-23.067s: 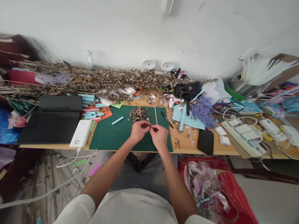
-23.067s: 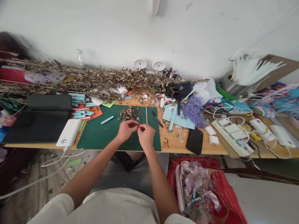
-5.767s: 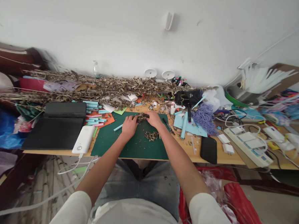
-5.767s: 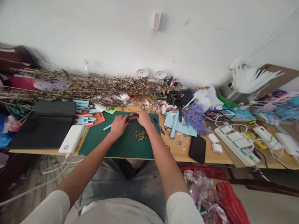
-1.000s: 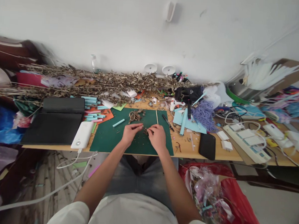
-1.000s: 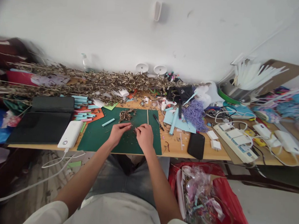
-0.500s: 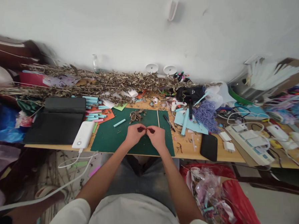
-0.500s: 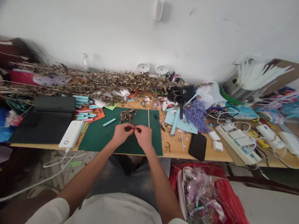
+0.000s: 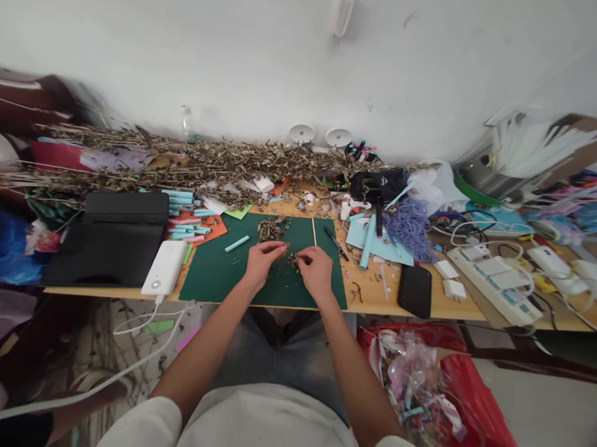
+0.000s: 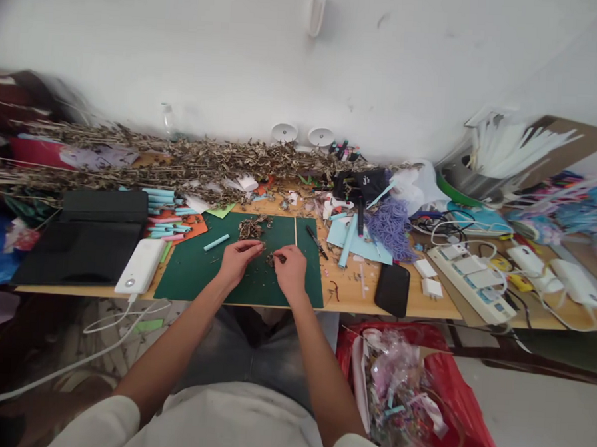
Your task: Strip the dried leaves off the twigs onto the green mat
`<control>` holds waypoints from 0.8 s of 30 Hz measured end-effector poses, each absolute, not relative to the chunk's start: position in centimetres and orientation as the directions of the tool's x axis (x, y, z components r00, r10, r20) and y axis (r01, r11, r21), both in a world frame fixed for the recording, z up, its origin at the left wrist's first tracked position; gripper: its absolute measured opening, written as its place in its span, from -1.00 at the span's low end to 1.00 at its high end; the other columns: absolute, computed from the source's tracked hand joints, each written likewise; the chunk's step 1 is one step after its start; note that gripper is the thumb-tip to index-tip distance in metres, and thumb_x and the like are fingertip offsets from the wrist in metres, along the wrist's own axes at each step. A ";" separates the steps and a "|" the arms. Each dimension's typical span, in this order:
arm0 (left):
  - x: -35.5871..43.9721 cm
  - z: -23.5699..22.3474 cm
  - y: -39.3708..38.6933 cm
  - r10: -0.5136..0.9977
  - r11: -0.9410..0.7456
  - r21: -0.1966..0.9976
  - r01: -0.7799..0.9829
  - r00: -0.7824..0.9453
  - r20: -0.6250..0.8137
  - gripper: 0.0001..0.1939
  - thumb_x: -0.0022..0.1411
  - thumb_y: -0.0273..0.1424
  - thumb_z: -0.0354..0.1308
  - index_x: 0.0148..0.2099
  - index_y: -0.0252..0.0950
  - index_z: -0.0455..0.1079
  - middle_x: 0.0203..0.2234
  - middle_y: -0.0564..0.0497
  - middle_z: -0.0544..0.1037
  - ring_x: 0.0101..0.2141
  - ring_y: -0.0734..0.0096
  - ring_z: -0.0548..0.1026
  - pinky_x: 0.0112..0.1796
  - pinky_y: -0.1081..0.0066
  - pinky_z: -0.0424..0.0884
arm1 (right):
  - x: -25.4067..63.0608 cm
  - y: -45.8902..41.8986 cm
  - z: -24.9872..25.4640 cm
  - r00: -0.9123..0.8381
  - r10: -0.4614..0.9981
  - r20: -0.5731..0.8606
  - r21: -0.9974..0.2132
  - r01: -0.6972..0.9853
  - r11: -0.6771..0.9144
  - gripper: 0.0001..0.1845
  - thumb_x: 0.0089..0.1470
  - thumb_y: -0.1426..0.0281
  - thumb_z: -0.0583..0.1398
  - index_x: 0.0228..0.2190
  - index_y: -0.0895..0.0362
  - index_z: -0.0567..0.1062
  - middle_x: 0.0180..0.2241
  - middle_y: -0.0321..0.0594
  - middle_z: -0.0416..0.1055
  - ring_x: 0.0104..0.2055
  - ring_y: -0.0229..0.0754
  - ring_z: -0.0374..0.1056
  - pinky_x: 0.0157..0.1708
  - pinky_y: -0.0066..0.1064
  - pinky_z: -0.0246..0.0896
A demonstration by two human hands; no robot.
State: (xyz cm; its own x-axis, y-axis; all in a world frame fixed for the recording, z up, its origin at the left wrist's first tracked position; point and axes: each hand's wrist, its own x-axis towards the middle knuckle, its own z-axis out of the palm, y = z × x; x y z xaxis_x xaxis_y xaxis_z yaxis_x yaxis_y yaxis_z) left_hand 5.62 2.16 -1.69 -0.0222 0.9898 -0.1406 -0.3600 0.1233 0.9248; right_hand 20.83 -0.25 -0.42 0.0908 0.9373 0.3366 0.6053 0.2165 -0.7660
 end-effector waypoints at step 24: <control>5.5 -0.4 2.5 0.988 0.040 0.998 -0.042 0.150 -0.033 -0.77 -0.13 -0.41 0.34 -0.34 -0.36 0.47 -0.49 -0.03 0.57 -0.45 0.40 0.52 -0.35 0.40 0.46 | 20.8 0.0 1.1 0.020 0.985 0.172 -0.890 0.432 0.147 -0.81 -0.05 0.36 0.19 -0.41 0.12 0.60 -0.43 -0.21 0.57 -0.42 -0.15 0.47 -0.35 -0.37 0.36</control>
State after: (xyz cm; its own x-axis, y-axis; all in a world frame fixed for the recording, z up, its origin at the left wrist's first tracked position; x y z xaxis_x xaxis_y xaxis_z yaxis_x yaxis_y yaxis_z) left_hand 5.50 2.47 -0.38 0.1504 0.9881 -0.0333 -0.0419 0.0400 0.9983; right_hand 20.78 0.02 1.08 0.0202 0.9849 0.1721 0.4315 0.1467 -0.8901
